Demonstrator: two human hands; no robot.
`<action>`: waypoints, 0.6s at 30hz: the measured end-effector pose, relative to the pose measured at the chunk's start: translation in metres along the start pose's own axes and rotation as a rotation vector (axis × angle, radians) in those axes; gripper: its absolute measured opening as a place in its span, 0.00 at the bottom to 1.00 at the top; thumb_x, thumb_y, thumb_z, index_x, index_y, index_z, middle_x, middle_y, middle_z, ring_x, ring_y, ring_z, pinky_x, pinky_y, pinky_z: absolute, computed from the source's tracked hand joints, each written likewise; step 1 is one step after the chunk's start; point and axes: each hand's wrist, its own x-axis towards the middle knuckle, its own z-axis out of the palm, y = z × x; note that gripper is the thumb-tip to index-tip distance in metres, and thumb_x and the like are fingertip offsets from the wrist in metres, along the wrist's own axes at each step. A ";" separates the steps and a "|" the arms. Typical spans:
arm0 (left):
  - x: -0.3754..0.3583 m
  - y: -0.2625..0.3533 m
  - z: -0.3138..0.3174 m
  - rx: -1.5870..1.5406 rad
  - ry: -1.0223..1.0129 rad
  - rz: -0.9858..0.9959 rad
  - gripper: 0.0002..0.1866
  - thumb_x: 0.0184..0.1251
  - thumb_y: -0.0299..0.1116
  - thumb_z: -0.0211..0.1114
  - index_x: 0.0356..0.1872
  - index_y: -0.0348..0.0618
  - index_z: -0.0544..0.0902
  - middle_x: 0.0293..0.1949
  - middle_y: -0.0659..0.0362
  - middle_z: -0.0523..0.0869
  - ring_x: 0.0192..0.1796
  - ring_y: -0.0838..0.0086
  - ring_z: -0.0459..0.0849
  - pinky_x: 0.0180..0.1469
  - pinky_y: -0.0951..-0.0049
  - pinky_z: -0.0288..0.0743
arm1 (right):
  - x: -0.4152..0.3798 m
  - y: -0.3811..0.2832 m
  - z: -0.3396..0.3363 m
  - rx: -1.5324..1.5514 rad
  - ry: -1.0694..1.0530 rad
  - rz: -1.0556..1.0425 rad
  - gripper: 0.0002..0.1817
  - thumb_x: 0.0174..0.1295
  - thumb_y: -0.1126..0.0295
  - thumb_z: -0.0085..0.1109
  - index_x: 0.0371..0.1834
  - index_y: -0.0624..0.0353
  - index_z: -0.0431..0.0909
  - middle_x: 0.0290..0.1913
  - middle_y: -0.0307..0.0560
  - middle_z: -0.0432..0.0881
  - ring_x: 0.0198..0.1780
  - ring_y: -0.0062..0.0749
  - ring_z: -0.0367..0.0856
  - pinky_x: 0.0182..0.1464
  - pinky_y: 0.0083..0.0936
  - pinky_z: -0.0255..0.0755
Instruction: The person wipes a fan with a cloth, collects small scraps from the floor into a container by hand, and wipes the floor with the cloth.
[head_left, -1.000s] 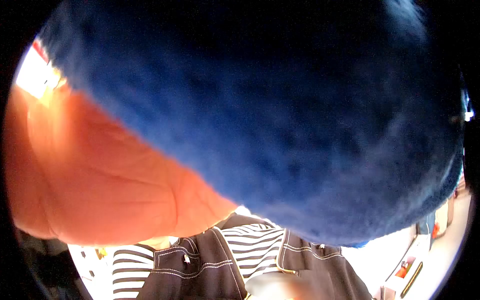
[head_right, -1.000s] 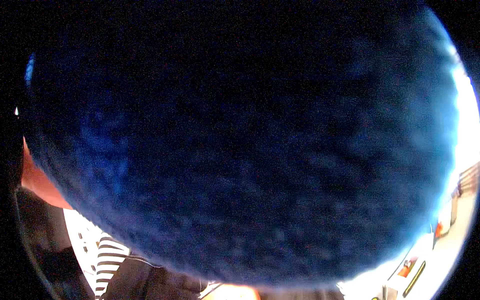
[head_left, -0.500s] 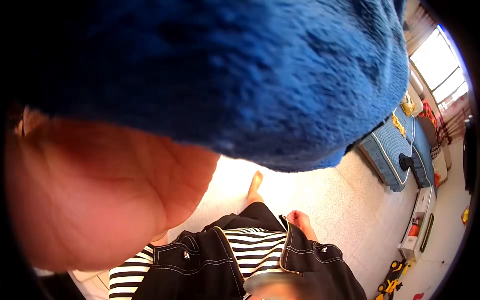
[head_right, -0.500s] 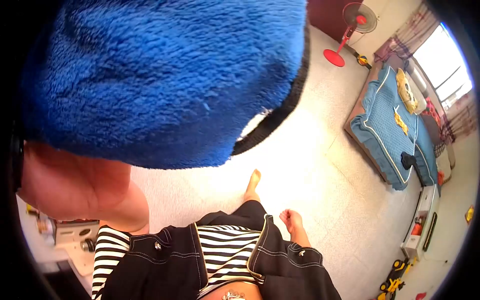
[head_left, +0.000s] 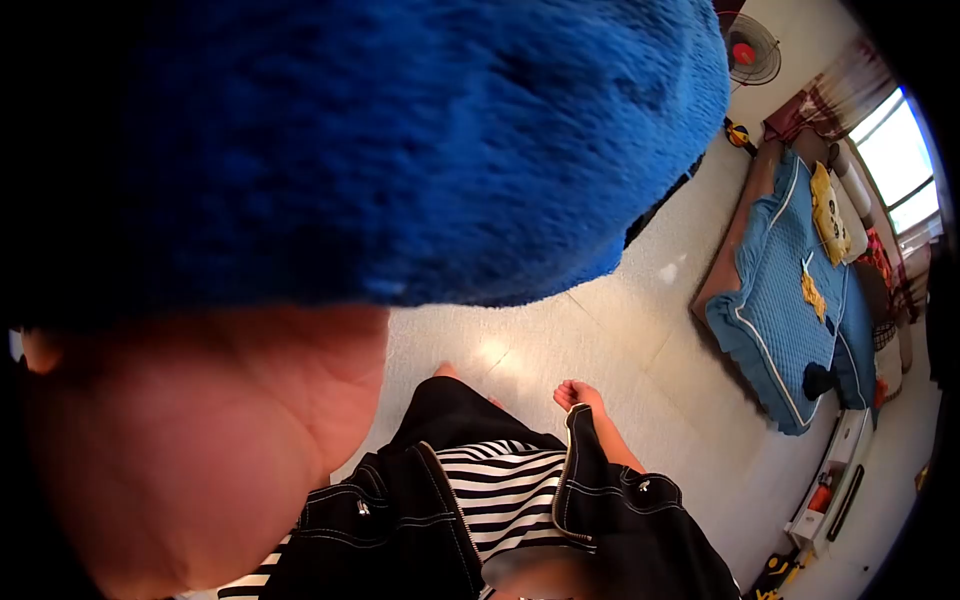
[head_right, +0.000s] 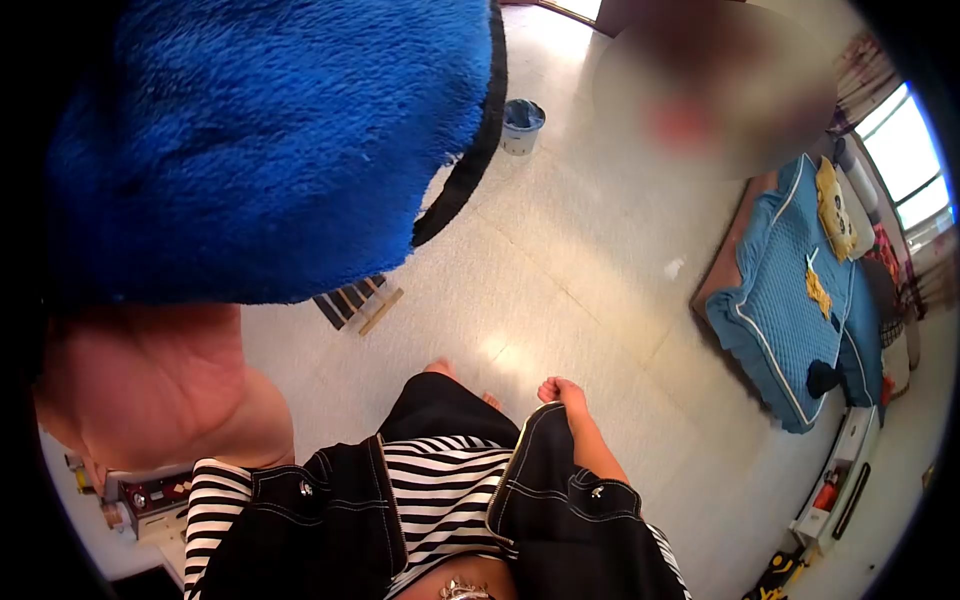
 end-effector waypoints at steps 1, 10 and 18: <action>0.010 -0.018 -0.004 -0.001 0.002 -0.002 0.36 0.79 0.53 0.51 0.77 0.41 0.57 0.76 0.47 0.63 0.76 0.51 0.64 0.76 0.43 0.61 | 0.010 -0.013 0.017 -0.017 -0.047 0.014 0.12 0.75 0.69 0.46 0.44 0.68 0.76 0.39 0.54 0.82 0.41 0.43 0.86 0.46 0.34 0.87; 0.160 -0.164 -0.096 -0.042 0.038 0.010 0.36 0.80 0.54 0.51 0.78 0.41 0.57 0.76 0.47 0.62 0.77 0.51 0.64 0.76 0.43 0.60 | 0.097 -0.200 0.230 0.123 -0.012 0.097 0.16 0.77 0.62 0.50 0.42 0.67 0.74 0.38 0.50 0.79 0.40 0.44 0.84 0.50 0.37 0.87; 0.234 -0.306 -0.122 -0.049 0.081 -0.010 0.37 0.80 0.55 0.50 0.78 0.41 0.56 0.77 0.47 0.61 0.77 0.50 0.63 0.76 0.42 0.60 | 0.221 -0.437 0.402 0.405 -0.380 -0.235 0.45 0.75 0.51 0.53 0.81 0.63 0.39 0.82 0.69 0.39 0.79 0.62 0.51 0.72 0.50 0.69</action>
